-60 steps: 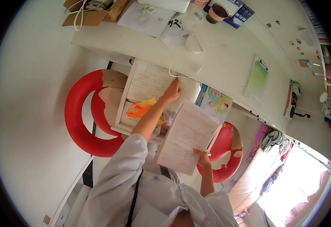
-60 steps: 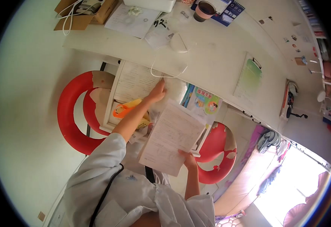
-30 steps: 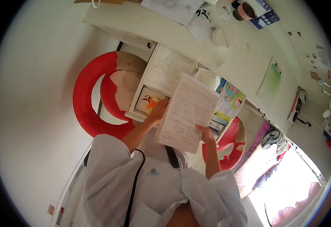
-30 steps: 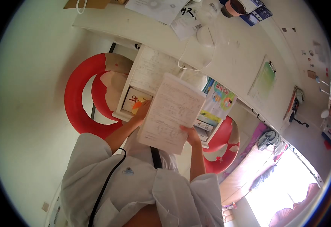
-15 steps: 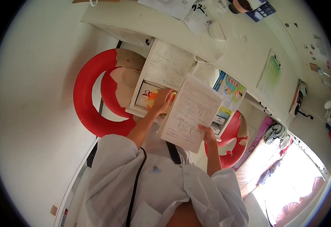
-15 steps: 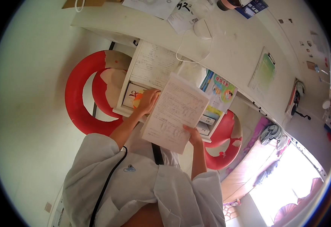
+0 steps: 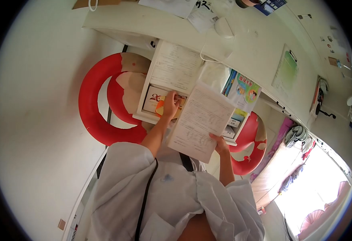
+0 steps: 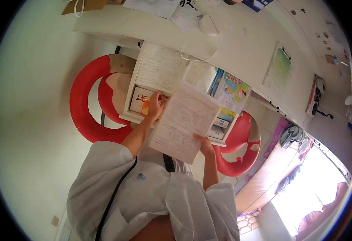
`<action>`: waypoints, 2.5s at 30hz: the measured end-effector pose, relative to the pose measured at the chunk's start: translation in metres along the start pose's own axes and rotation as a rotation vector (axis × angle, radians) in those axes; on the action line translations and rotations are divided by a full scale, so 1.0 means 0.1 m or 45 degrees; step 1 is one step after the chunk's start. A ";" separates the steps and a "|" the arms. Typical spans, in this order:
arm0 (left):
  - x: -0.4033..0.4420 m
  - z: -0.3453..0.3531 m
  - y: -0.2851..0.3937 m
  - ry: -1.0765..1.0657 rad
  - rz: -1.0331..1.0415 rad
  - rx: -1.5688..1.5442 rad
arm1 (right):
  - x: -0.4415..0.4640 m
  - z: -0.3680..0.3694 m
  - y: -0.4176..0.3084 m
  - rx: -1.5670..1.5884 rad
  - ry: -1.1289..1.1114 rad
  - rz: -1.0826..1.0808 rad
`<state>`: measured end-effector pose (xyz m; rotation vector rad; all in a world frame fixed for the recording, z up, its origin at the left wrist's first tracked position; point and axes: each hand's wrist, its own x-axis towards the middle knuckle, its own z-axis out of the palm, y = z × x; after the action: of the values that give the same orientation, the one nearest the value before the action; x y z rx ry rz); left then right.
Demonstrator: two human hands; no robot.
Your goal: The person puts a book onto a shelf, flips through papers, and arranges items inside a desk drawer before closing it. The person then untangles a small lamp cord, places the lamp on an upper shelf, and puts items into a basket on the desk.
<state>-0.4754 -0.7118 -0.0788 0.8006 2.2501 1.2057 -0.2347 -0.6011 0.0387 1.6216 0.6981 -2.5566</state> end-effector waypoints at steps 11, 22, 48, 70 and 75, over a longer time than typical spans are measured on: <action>0.24 -0.18 0.39 0.438 -0.648 -0.512 | 0.04 0.04 -0.01 -0.060 -0.048 0.009; 0.28 -0.27 0.48 0.554 -0.631 -0.841 | 0.07 0.01 0.00 -0.029 -0.055 0.053; 0.35 -0.34 -0.13 0.224 -0.649 -0.050 | 0.09 0.08 -0.04 -0.048 -0.070 0.042; 0.23 -0.40 0.11 0.459 0.004 0.329 | 0.33 0.35 -0.30 -0.170 -0.202 0.030; -0.08 -0.25 0.13 0.369 0.002 -0.176 | 0.62 0.75 -0.53 -0.312 -0.187 0.105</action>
<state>-0.4821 -0.7260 -0.0539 0.6066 2.3561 1.5440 -0.3404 -0.5696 0.0301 1.3450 0.8707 -2.3918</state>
